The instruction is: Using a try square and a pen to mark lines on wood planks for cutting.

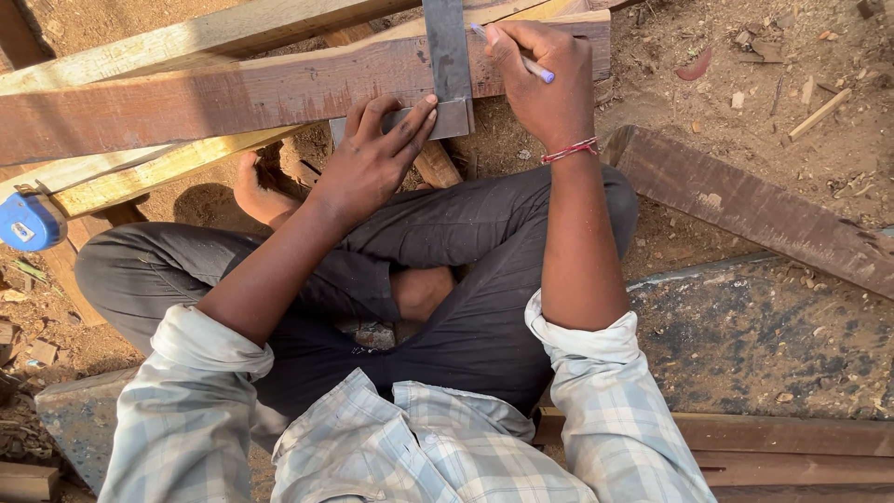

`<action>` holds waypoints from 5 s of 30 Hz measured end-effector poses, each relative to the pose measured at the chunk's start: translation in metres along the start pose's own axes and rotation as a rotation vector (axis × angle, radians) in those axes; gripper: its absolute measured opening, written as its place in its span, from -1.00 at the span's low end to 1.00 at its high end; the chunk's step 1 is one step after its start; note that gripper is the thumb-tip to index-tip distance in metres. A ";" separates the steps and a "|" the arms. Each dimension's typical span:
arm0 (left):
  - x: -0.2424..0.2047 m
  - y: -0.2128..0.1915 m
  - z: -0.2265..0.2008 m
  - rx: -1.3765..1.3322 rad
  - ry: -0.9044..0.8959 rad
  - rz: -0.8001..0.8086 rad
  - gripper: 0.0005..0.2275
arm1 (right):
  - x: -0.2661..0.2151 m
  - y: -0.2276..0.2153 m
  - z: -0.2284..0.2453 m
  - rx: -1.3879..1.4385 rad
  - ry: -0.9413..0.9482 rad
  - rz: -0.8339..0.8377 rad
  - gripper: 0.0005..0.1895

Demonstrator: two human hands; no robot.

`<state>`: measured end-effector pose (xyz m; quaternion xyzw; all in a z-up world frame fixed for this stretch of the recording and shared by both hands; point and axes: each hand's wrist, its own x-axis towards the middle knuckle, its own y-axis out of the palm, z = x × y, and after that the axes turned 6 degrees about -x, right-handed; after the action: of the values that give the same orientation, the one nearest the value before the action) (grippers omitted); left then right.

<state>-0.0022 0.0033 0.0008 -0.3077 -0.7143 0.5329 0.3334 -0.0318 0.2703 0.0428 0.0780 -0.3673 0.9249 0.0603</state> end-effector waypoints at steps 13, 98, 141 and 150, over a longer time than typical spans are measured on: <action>0.001 -0.005 0.003 -0.044 0.010 0.017 -0.41 | -0.001 -0.002 0.003 0.041 0.027 0.000 -0.73; -0.123 -0.074 0.046 -0.429 -0.387 -0.504 -0.36 | 0.042 -0.052 -0.051 -1.060 -0.433 0.383 -0.02; -0.116 -0.069 0.036 -0.385 -0.531 -0.487 -0.37 | 0.103 -0.027 -0.021 -0.861 -0.378 0.848 -0.15; -0.111 -0.064 0.039 -0.327 -0.576 -0.486 -0.52 | 0.109 -0.026 0.011 -0.986 -0.289 0.900 -0.25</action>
<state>0.0263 -0.1227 0.0380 -0.0173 -0.9055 0.3826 0.1827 -0.1330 0.2870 0.0885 0.0039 -0.7467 0.5649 -0.3512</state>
